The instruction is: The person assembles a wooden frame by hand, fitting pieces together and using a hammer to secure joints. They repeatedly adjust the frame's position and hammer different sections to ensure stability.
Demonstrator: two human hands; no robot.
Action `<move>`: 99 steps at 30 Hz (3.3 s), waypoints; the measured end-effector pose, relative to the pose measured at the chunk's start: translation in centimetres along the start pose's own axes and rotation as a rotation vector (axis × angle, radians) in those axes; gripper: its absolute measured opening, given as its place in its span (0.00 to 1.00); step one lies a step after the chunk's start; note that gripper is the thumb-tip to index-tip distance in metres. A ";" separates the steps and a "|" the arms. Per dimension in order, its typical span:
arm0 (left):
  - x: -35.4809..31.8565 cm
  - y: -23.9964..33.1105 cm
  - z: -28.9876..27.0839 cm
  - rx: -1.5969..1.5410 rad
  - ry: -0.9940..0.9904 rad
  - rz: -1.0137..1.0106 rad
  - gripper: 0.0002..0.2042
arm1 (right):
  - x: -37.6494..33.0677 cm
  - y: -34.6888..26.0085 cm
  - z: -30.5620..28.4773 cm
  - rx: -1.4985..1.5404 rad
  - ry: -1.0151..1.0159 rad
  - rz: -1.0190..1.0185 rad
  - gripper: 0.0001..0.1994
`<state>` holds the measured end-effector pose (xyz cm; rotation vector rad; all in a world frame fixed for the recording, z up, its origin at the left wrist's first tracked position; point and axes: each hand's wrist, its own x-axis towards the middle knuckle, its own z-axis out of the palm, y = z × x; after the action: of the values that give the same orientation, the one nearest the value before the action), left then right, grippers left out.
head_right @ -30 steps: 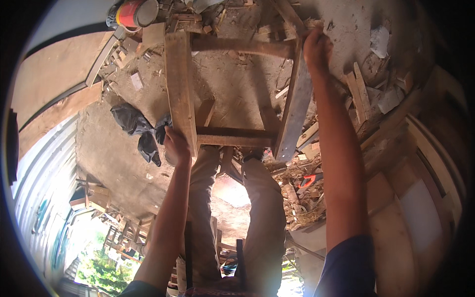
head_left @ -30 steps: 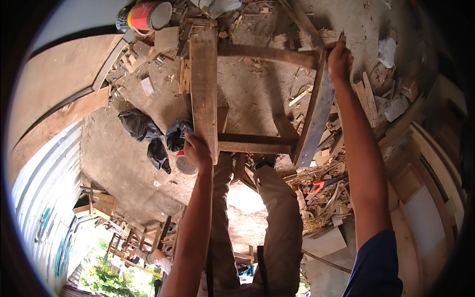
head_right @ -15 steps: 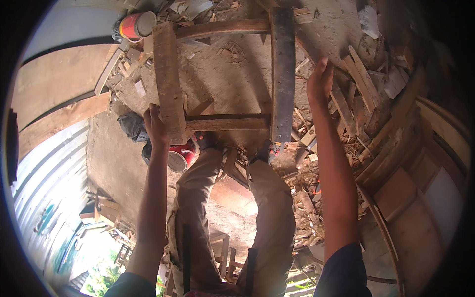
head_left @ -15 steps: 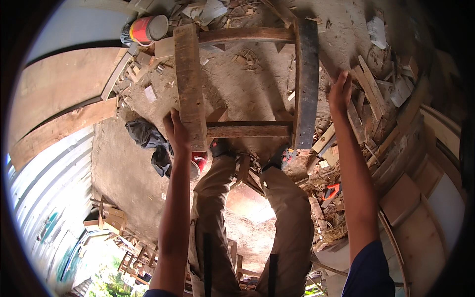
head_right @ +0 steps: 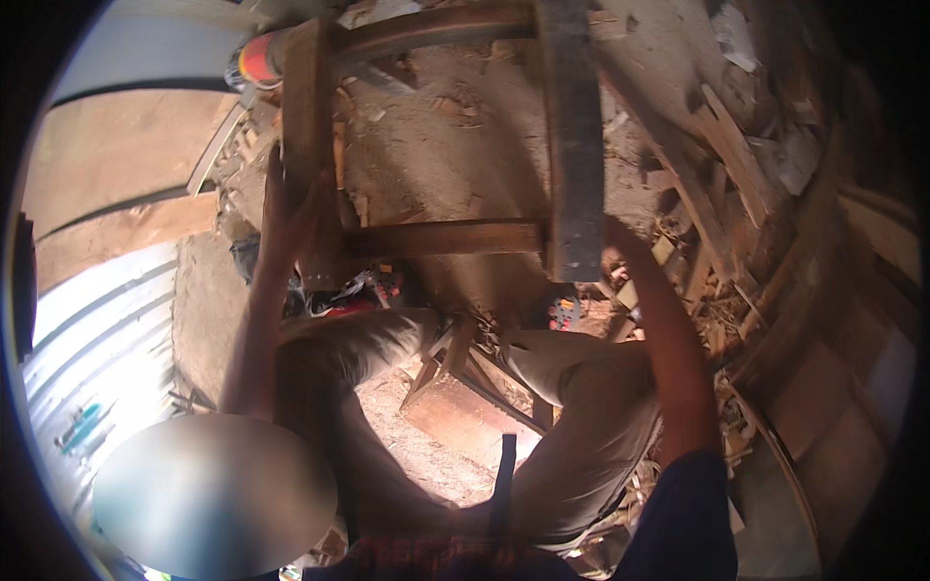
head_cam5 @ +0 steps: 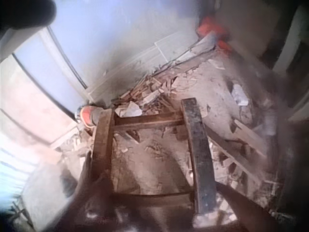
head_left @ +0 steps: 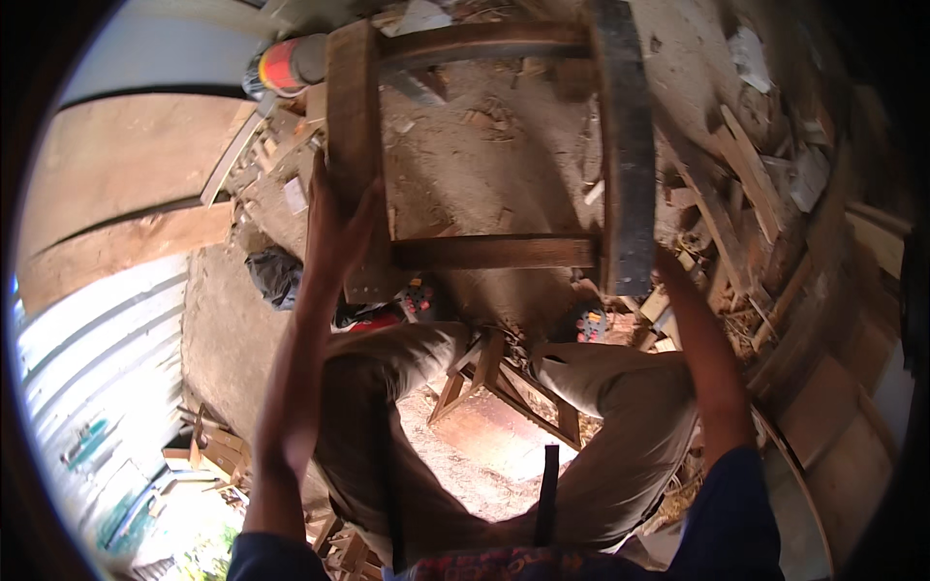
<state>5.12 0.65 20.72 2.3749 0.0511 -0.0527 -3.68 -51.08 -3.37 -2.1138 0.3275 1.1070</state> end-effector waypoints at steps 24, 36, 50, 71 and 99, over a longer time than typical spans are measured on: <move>-12.9 -18.1 -10.8 0.298 -0.031 -0.487 0.25 | -26.7 -29.1 -0.7 0.640 0.130 -1.139 0.15; -17.2 -34.9 10.3 0.146 0.186 -0.835 0.15 | -23.7 -27.4 17.3 -0.074 -0.181 -0.678 0.18; -15.2 -30.3 12.8 0.327 -0.151 -0.904 0.14 | -18.3 -26.8 18.2 -0.256 -0.113 -0.670 0.22; -15.0 -34.5 14.0 0.192 -0.110 -1.131 0.14 | -18.2 -25.0 18.6 -0.373 -0.069 -0.614 0.23; -15.1 -17.7 0.7 -0.967 0.488 -0.434 0.20 | -18.0 -28.0 16.3 -0.444 0.081 -0.879 0.25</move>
<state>-10.93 12.58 8.74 1.3321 0.6662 0.2848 -10.04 -21.64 18.17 -2.2850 -0.8197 0.5833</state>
